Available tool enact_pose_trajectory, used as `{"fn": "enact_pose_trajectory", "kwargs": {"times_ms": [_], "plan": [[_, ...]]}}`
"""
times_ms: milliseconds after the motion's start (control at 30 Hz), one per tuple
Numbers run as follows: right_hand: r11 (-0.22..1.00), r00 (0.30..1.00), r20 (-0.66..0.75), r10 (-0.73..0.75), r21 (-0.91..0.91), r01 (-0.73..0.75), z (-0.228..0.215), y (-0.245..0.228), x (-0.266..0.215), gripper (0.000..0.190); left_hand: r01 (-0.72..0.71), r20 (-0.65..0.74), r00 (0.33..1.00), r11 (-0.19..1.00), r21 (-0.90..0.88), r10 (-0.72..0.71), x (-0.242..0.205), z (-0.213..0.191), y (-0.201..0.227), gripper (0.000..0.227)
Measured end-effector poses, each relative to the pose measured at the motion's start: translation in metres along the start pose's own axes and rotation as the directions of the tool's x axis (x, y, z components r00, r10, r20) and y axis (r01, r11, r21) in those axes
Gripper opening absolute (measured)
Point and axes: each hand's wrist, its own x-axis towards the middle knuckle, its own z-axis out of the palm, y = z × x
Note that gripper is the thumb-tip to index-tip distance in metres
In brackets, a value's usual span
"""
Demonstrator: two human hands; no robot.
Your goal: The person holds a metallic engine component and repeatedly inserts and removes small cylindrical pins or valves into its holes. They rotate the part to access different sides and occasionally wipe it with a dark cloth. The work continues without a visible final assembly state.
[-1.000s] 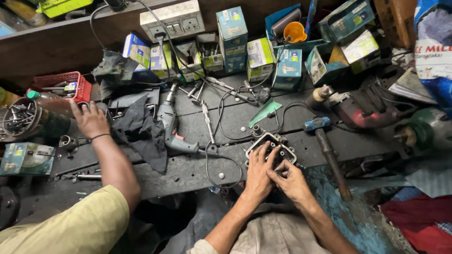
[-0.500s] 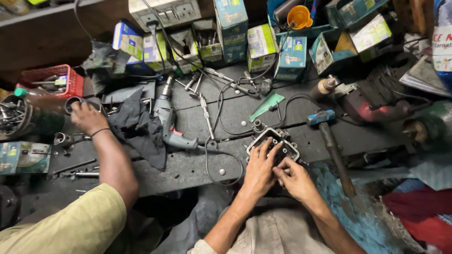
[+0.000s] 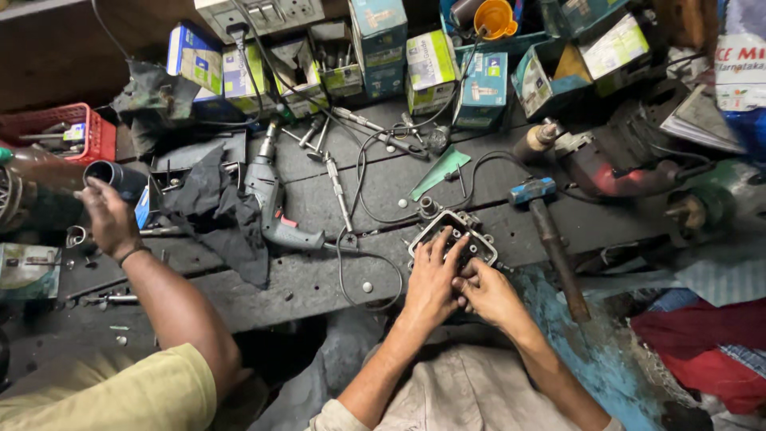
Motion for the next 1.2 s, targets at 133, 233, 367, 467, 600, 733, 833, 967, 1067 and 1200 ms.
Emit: {"fn": "enact_pose_trajectory", "kwargs": {"times_ms": [133,233,367,467,600,733,833,967,1067,1200], "plan": [[0.997,1.000,0.016,-0.016,0.073,0.015,-0.003,-0.002,-0.006,0.019,0.006,0.004,1.000,1.000,0.014,-0.006,0.000,0.001,0.000,0.114],[0.998,0.999,-0.040,-0.019,0.065,0.022,-0.008,-0.007,-0.018,0.020,-0.005,-0.032,0.999,1.000,0.017,0.006,0.002,0.001,-0.001,0.111],[0.980,0.985,-0.004,-0.171,0.103,0.170,-0.017,-0.010,-0.027,0.018,-0.005,-0.048,0.999,1.000,0.006,0.005,-0.001,0.003,0.001,0.107],[0.981,0.982,0.037,-0.187,0.069,0.184,-0.018,-0.010,-0.022,0.016,0.013,-0.027,1.000,1.000,-0.011,-0.014,-0.001,0.001,0.003,0.111],[0.995,0.995,-0.011,-0.097,0.024,0.097,-0.005,-0.007,-0.008,0.014,0.025,0.005,1.000,1.000,-0.014,-0.025,-0.002,-0.003,0.005,0.116],[0.996,0.998,-0.029,-0.059,0.061,0.061,-0.004,0.002,0.000,0.015,-0.003,-0.078,0.997,1.000,0.016,0.004,0.001,0.002,0.004,0.110],[0.995,0.999,-0.032,-0.009,0.096,0.013,-0.001,0.011,-0.003,0.015,0.010,-0.101,0.995,1.000,0.029,-0.007,-0.004,0.007,0.002,0.107],[0.989,0.999,0.028,-0.029,0.143,0.024,-0.001,0.014,-0.006,0.015,0.008,-0.088,0.996,1.000,0.012,-0.007,-0.005,0.008,-0.001,0.106],[0.988,1.000,0.001,-0.018,0.156,0.018,-0.004,0.010,-0.008,0.015,0.016,-0.071,0.997,0.999,0.036,-0.014,-0.004,0.006,0.002,0.109],[0.991,1.000,-0.018,-0.011,0.137,0.013,-0.003,0.004,-0.006,0.015,0.043,-0.079,0.996,0.999,0.023,-0.041,-0.004,0.003,0.005,0.110]]}}
